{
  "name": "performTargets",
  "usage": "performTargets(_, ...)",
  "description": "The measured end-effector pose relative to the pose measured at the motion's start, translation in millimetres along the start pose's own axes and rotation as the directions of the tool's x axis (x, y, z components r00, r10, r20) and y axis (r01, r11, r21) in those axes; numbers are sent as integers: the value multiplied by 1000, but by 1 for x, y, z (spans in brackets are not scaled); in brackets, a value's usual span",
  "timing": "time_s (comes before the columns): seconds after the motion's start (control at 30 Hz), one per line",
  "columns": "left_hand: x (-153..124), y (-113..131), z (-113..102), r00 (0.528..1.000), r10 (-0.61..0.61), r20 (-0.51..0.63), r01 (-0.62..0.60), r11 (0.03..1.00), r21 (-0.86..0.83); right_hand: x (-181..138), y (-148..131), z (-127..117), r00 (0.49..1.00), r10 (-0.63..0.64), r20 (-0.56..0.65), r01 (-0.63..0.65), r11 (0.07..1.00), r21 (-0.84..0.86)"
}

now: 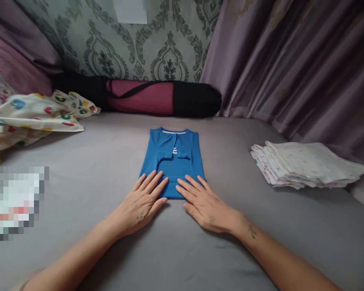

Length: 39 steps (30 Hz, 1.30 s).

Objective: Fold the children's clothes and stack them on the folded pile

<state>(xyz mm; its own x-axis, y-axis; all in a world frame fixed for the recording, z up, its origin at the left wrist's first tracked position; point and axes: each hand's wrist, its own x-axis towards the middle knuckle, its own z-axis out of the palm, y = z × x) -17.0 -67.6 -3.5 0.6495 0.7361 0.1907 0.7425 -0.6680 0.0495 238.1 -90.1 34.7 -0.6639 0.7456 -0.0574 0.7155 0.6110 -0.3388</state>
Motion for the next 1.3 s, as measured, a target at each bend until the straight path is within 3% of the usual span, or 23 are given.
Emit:
performTargets(0.23,1,1,-2,1000,-10,20,11,1000,-27,0,0,3,999,-16,-32,15,999,-37)
performTargets(0.4,2,2,-6,995,-99,17,100,995,-30,1,3,8,991,87,-105,-96,991,-88)
performTargets(0.83,-3,5,-7,982,-139,126,145,989,-39,-1,1,12,990,112,-87,-122,986,-115)
performTargets(0.97,-5,7,-5,984,-143,108,147,989,-25,-1,1,12,991,108,-76,-117,985,-128)
performTargets(1.07,-4,9,-10,988,-149,30,149,989,7,-1,-2,10,989,107,-105,-123,980,-157)
performTargets(1.17,-2,12,-15,994,-102,-34,103,994,27,-1,-7,8,991,54,-121,-76,980,-182)
performTargets(1.3,-2,12,-14,998,-3,70,6,999,-42,0,-10,7,1000,-10,-16,8,992,-124)
